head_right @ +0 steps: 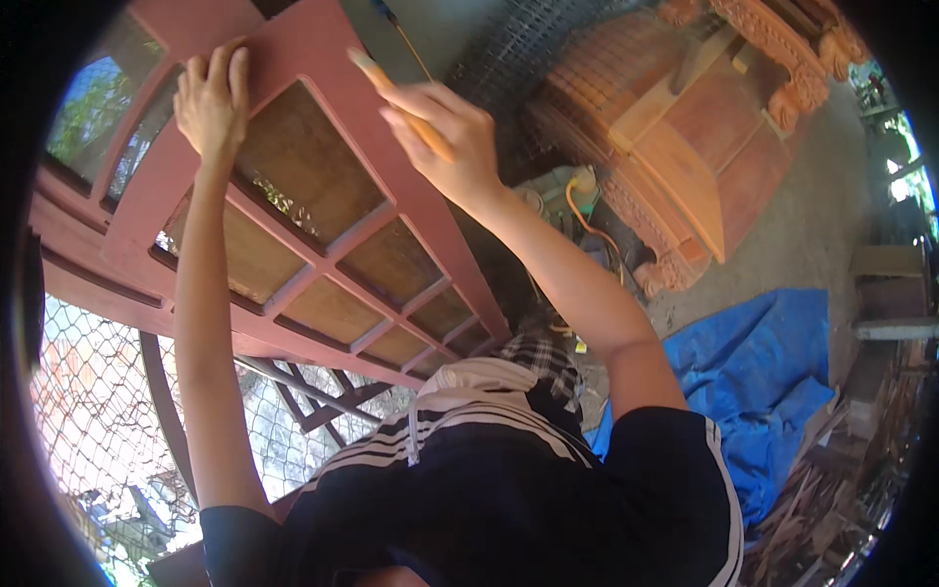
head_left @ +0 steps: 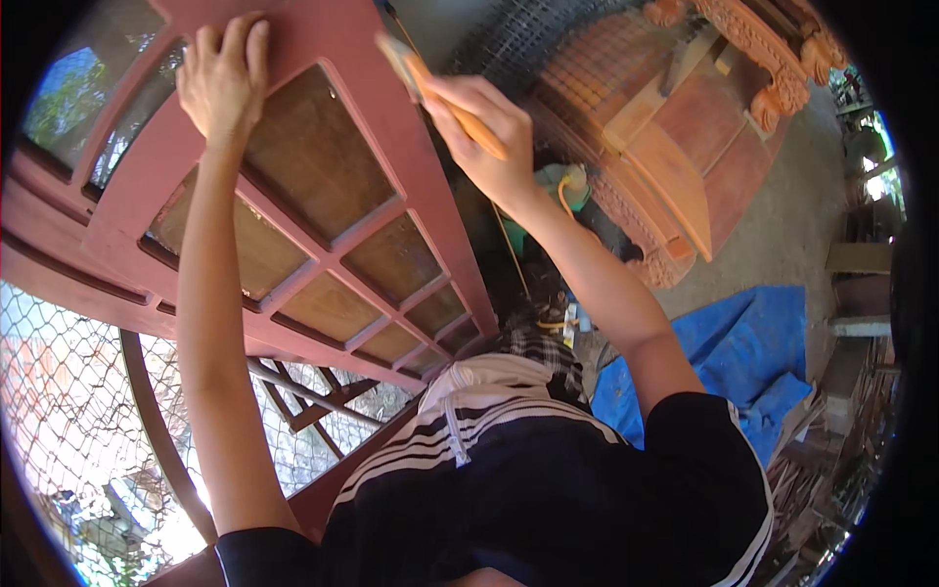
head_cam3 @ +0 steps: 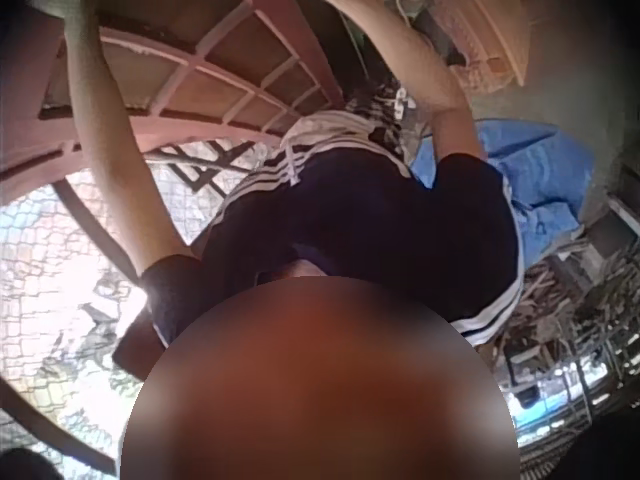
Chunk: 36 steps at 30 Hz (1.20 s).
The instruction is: The person applies a finish to a wooden door with a paintbrush.
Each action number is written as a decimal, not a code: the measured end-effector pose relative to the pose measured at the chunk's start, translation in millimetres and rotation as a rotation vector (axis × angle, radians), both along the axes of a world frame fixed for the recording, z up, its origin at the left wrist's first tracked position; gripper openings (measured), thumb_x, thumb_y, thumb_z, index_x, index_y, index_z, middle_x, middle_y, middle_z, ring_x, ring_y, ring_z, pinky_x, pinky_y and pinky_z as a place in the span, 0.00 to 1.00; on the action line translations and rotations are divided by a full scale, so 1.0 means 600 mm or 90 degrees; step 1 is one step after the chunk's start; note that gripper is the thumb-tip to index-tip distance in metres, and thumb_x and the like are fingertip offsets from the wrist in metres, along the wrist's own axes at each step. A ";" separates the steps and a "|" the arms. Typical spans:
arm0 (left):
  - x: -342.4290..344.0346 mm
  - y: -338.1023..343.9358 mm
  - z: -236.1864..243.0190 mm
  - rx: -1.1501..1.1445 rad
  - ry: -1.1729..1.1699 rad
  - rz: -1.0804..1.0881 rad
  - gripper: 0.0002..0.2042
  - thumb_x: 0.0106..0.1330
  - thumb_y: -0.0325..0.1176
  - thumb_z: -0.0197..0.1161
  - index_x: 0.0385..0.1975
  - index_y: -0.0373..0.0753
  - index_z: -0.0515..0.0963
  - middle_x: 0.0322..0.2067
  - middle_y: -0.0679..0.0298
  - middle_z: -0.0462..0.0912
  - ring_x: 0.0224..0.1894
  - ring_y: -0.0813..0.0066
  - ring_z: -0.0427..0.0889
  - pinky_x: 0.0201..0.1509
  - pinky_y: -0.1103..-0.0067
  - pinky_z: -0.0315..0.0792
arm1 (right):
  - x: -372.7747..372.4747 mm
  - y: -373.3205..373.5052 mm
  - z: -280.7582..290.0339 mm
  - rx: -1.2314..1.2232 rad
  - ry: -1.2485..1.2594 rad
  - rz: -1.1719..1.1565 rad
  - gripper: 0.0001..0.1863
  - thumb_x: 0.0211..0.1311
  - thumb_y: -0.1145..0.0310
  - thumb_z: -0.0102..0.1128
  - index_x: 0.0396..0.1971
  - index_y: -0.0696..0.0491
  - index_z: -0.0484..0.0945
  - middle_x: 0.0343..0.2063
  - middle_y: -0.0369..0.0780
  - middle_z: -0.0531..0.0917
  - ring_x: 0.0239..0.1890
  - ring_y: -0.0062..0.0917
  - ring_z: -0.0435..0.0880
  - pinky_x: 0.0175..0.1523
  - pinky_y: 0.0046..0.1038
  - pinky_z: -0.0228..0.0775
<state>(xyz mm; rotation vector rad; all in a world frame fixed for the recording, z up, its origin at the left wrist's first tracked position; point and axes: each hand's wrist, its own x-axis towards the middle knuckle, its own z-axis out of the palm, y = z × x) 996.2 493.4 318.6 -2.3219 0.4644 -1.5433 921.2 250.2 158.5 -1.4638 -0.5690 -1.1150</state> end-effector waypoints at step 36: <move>0.017 -0.032 -0.032 -0.067 -0.133 0.006 0.12 0.73 0.39 0.54 0.37 0.38 0.79 0.35 0.55 0.72 0.41 0.53 0.72 0.45 0.63 0.65 | 0.061 -0.055 -0.201 -0.458 -0.087 0.035 0.18 0.56 0.71 0.66 0.48 0.45 0.85 0.52 0.42 0.82 0.55 0.35 0.81 0.53 0.30 0.82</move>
